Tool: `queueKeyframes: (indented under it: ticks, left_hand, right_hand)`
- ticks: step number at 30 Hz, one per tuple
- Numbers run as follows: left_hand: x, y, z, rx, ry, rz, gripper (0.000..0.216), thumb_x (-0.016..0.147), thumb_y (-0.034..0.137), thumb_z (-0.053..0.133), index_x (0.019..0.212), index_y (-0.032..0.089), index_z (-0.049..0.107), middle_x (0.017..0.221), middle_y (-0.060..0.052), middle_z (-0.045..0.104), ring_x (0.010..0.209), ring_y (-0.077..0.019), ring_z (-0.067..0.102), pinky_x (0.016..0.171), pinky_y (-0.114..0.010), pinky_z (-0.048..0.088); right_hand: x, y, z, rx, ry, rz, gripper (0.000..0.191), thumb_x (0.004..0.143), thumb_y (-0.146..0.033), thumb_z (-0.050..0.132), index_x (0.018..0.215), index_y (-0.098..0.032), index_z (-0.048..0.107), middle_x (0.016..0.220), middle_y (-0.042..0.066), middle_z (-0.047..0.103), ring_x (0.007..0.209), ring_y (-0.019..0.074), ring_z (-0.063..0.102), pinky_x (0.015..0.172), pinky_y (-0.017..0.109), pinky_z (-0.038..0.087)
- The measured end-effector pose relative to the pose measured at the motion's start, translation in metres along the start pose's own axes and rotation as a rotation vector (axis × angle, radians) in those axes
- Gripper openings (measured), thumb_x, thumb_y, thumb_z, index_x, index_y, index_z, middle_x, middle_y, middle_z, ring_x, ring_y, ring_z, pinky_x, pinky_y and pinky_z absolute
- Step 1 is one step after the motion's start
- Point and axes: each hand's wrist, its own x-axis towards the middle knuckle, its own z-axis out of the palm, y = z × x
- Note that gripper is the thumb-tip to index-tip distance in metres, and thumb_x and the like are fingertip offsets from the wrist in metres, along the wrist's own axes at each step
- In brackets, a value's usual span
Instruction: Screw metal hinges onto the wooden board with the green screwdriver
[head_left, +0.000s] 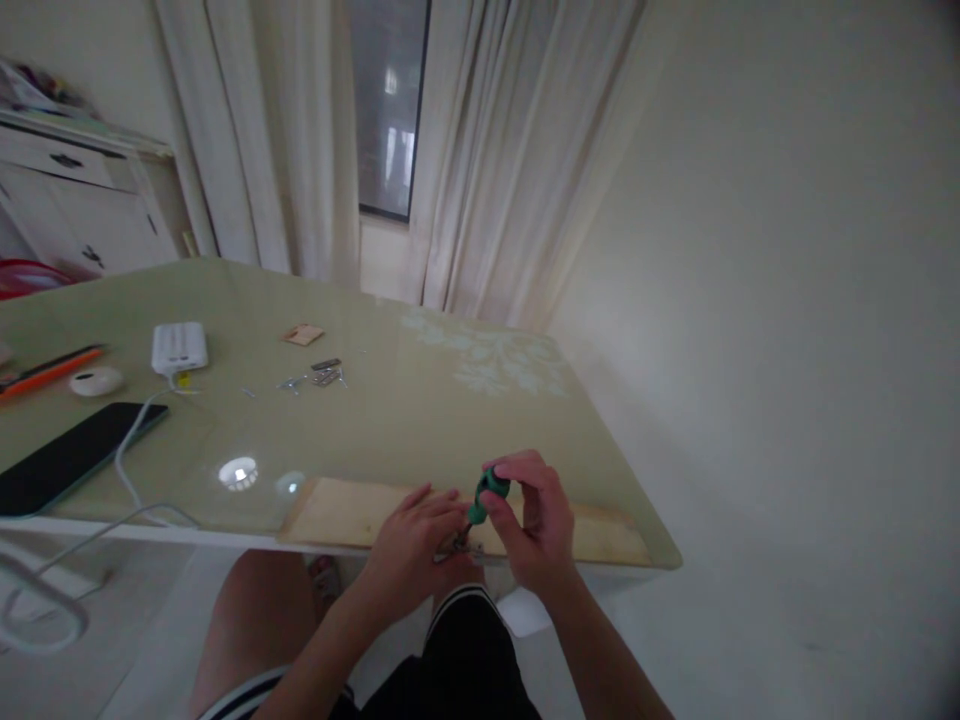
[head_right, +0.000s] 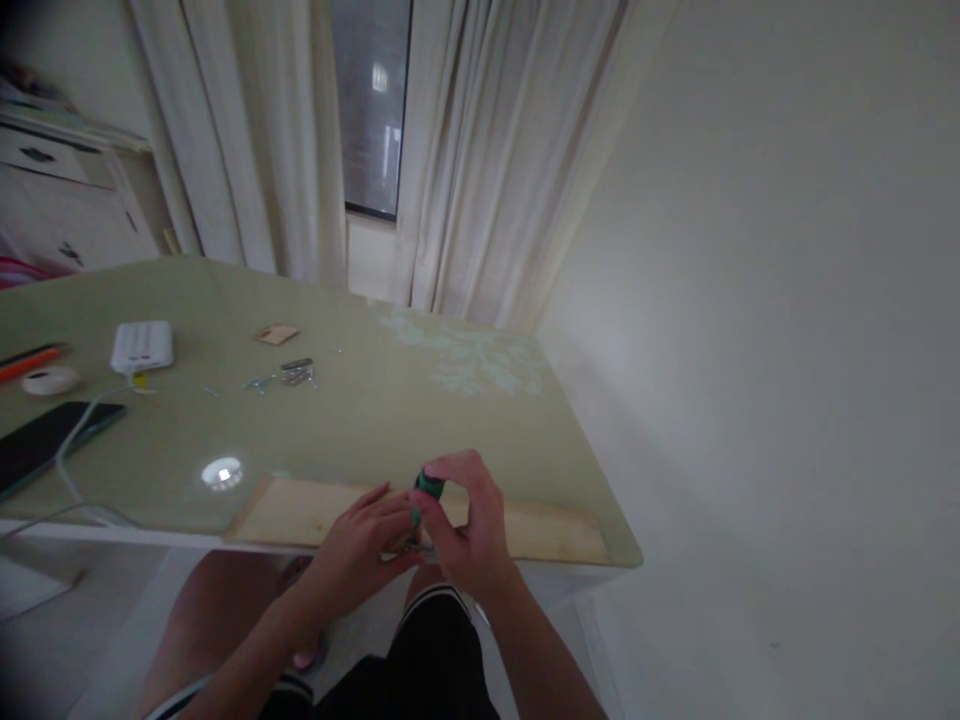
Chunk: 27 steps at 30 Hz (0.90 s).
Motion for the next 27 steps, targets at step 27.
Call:
queueKeyframes:
  ticks: [27]
  left_hand:
    - [0.000, 0.001, -0.001, 0.031, -0.003, -0.001, 0.010, 0.089, 0.028, 0.079, 0.098, 0.026, 0.074, 0.133, -0.003, 0.075, 0.131, -0.0265, 0.066, 0.126, -0.053, 0.031]
  right_hand:
    - [0.022, -0.007, -0.014, -0.213, -0.090, -0.086, 0.026, 0.094, -0.023, 0.075, 0.118, -0.026, 0.065, 0.094, 0.004, 0.068, 0.085, 0.0202, 0.064, 0.077, 0.037, 0.056]
